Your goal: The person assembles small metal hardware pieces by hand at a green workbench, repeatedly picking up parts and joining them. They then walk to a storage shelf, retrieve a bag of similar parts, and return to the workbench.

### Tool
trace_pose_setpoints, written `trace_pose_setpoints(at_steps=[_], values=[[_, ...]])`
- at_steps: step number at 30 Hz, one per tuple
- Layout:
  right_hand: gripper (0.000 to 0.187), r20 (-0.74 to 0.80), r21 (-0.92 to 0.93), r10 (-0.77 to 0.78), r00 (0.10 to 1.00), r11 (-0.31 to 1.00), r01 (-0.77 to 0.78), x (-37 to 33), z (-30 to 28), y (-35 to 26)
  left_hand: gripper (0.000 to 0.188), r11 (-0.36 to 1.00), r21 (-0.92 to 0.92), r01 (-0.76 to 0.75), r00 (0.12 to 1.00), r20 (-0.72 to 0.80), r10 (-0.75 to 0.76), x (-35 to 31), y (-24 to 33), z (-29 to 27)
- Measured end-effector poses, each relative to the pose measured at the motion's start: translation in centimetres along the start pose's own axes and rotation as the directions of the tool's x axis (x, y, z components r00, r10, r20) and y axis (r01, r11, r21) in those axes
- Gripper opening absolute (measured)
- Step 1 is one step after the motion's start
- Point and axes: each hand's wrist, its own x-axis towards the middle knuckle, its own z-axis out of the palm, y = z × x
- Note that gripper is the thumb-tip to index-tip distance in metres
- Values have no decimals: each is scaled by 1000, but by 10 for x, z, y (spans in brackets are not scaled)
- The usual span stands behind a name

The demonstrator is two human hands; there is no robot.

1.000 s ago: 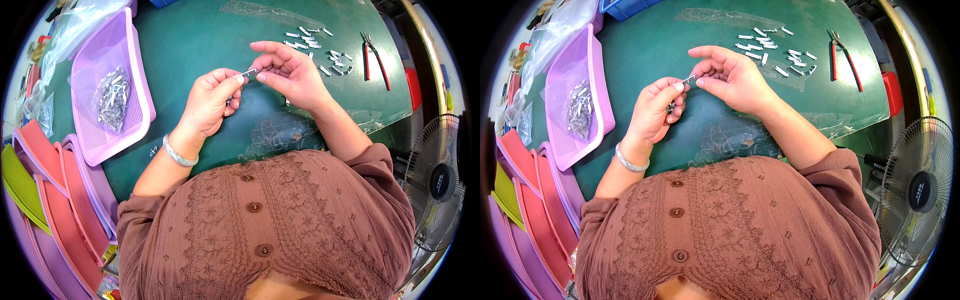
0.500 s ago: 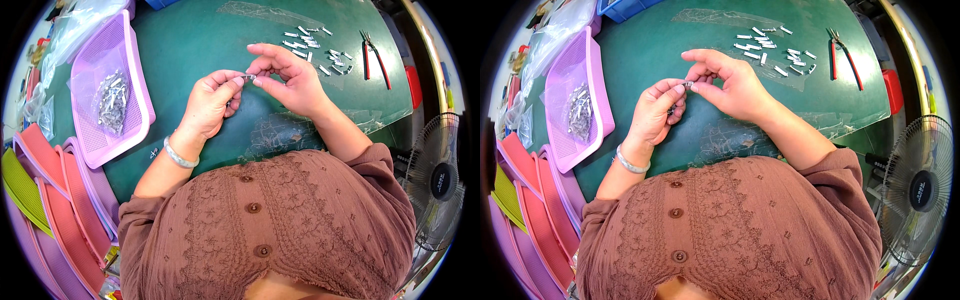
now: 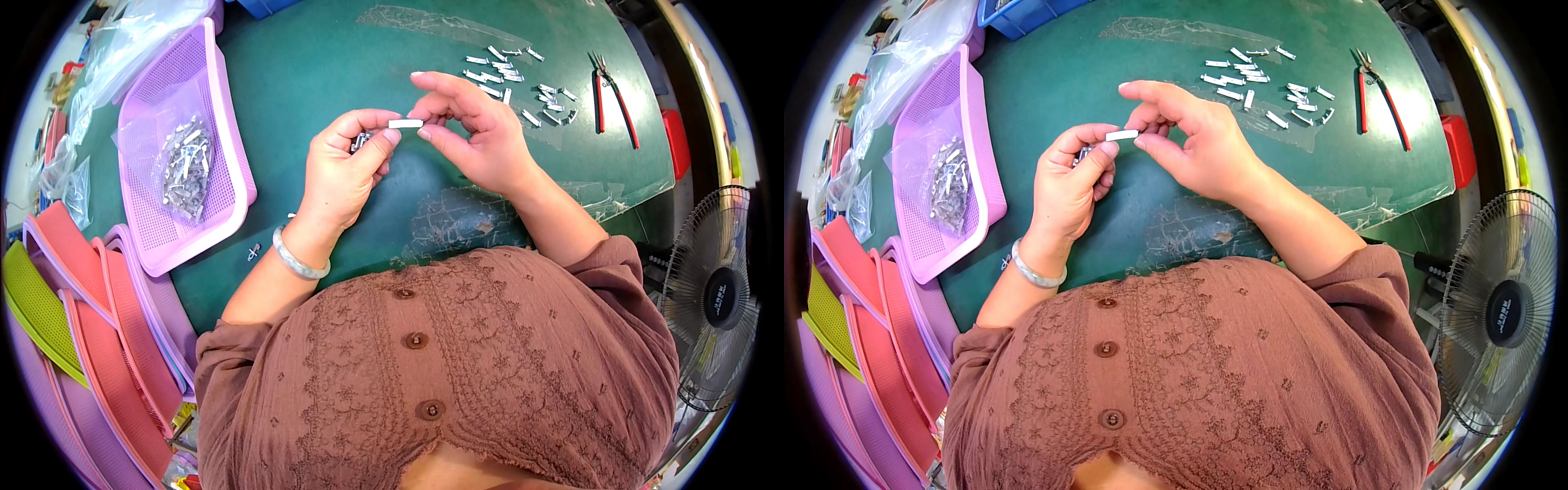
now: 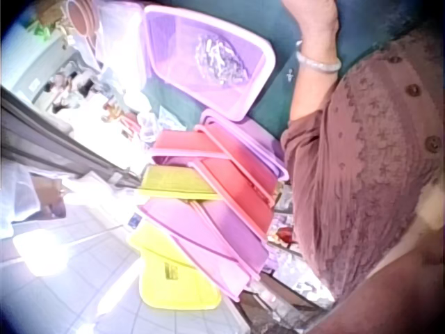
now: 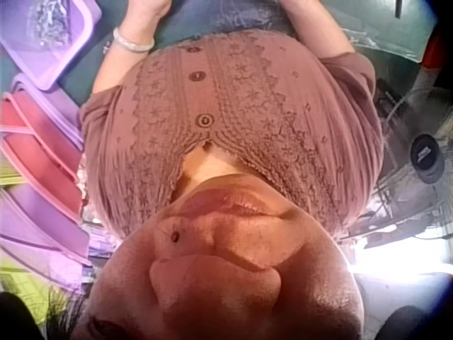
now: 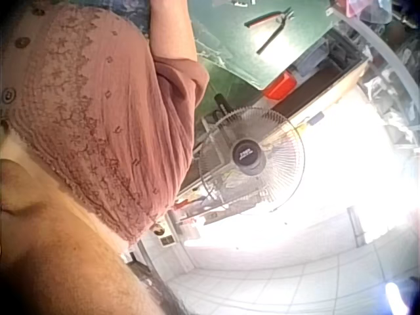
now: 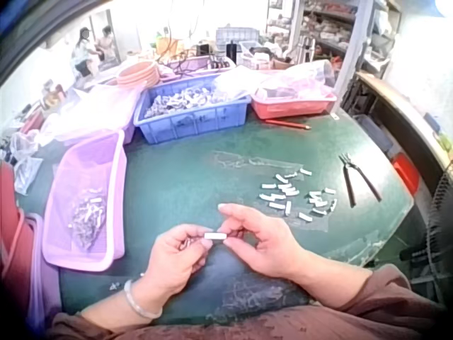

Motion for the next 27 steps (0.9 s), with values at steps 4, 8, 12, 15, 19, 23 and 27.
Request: trace_pose_setpoints(at_steps=[4,8,12,15,19,23,27], values=[[46,-7,-45,-32,999,999,31,1,0,-1,13,996,-62,57,998,14,-57,-1,3,1],[43,13,-66,-27,1000,997,28,3,-8,-3,10,968,-216,132,991,64,-121,2,0,-3],[35,-79,-238,38,996,970,-56,5,-39,-10,8,849,-466,251,965,183,-185,5,-1,-15],[36,9,-398,223,975,895,-201,-4,-58,-10,11,750,-573,332,936,299,-186,8,-2,-20],[39,114,-579,132,985,814,-42,-18,-60,-7,14,674,-618,404,896,414,-158,10,-3,-24],[41,77,-644,98,992,765,-25,-24,-53,-2,13,692,-592,413,893,411,-182,8,-2,-22],[39,72,-644,62,995,765,-1,-29,-46,4,10,726,-544,421,897,371,-242,6,-4,-19]])
